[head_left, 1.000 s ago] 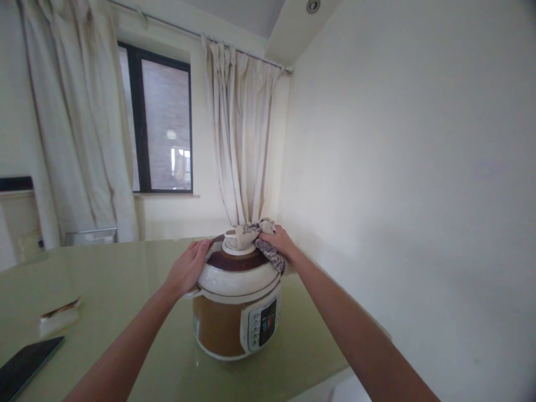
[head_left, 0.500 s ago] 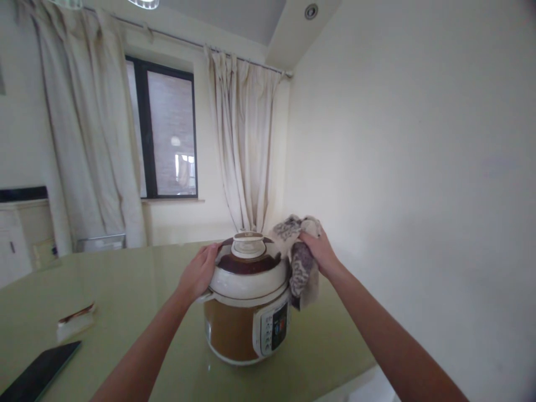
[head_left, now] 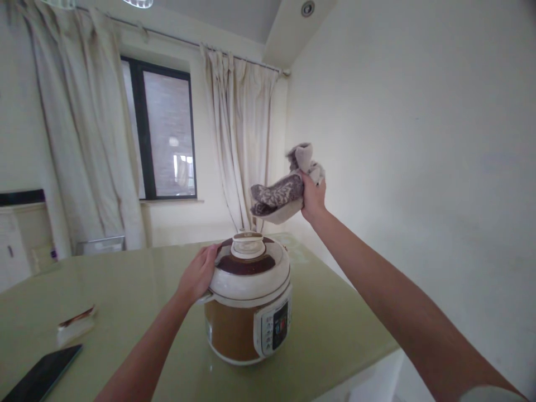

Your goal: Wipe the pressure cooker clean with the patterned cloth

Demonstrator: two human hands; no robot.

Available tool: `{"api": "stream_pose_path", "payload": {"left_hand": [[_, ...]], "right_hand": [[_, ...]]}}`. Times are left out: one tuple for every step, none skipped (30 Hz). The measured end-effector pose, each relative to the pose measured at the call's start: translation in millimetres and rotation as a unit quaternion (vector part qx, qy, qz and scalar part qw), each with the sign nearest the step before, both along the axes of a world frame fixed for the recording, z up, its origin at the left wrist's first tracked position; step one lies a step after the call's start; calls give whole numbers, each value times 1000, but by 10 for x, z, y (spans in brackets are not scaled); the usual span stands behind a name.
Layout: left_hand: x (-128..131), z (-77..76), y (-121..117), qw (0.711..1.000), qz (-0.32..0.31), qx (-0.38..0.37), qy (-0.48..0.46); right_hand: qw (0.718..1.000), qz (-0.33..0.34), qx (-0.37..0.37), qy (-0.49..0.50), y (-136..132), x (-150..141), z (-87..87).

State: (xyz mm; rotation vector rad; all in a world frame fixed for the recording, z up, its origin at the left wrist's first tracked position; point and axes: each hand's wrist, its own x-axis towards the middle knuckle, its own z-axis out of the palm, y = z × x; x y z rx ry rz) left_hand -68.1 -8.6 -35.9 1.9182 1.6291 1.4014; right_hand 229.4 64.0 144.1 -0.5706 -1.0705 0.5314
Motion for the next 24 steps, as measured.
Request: {"api": "stream_pose_path", "payload": {"left_hand": [[4,1,-3,1000,-1,-2,0],[8,2,-5,1000,-2,-3,0],[11,1,-7,1000,0,-6,0],[12,1,-7,1000,2,-7,1],[12,0,-7,1000,4,-8,2],[10,-1,-5,1000,5,-9,2],[7,-1,-2,1000,7,-8,3],[4,-1,2,1000,6,-9,5],[0,-1,6,1000,4,-10,7],[-3,0,10,1000,2,-11,9],[-6,0,12,1000,1,-12,10],[-8,0,13,1000,1,-14,11],[-8,0,11,1000,2,-16,12],[-8,0,7,1000,2,-18,12],[-7,0,1,1000,1,-19,12],[-6,0,-7,1000,0,-20,11],[-4,0,-15,1000,0,-20,10],[-3,-1,-23,1000,2,-18,8],[-1,-1,-29,1000,4,-16,6],[1,-2,-34,1000,6,-14,5],[2,-3,-36,1000,7,-12,5],[2,-6,-35,1000,7,-10,4],[2,-9,-33,1000,7,-8,2],[1,-12,-30,1000,7,-7,-1]], "right_hand": [[997,0,-60,-46,-27,18,-165],[992,15,-101,-79,-66,44,-352],[983,36,-136,-115,-115,74,-540],[968,68,-172,-170,-170,107,-713],[932,113,-192,-288,-232,138,-855],[900,120,-190,-373,-297,164,-957],[867,111,-182,-451,-367,181,-1019],[837,88,-166,-514,-438,185,-1043],[817,55,-145,-556,-509,175,-1040],[801,26,-125,-585,-576,155,-1019],[788,7,-104,-606,-634,128,-991],[778,0,-83,-622,-677,99,-964],[772,4,-64,-633,-698,76,-945],[768,13,-50,-638,-692,61,-934],[767,22,-42,-640,-656,57,-933],[768,22,-42,-638,-592,64,-940],[773,12,-51,-632,-503,78,-955],[779,-7,-68,-623,-397,92,-974],[784,-32,-91,-613,-283,102,-997],[786,-61,-118,-604,-168,101,-1020],[784,-92,-146,-596,-62,87,-1043],[781,-123,-169,-589,29,60,-1063],[775,-153,-184,-585,104,23,-1079],[769,-179,-191,-584,158,-20,-1091]]}}
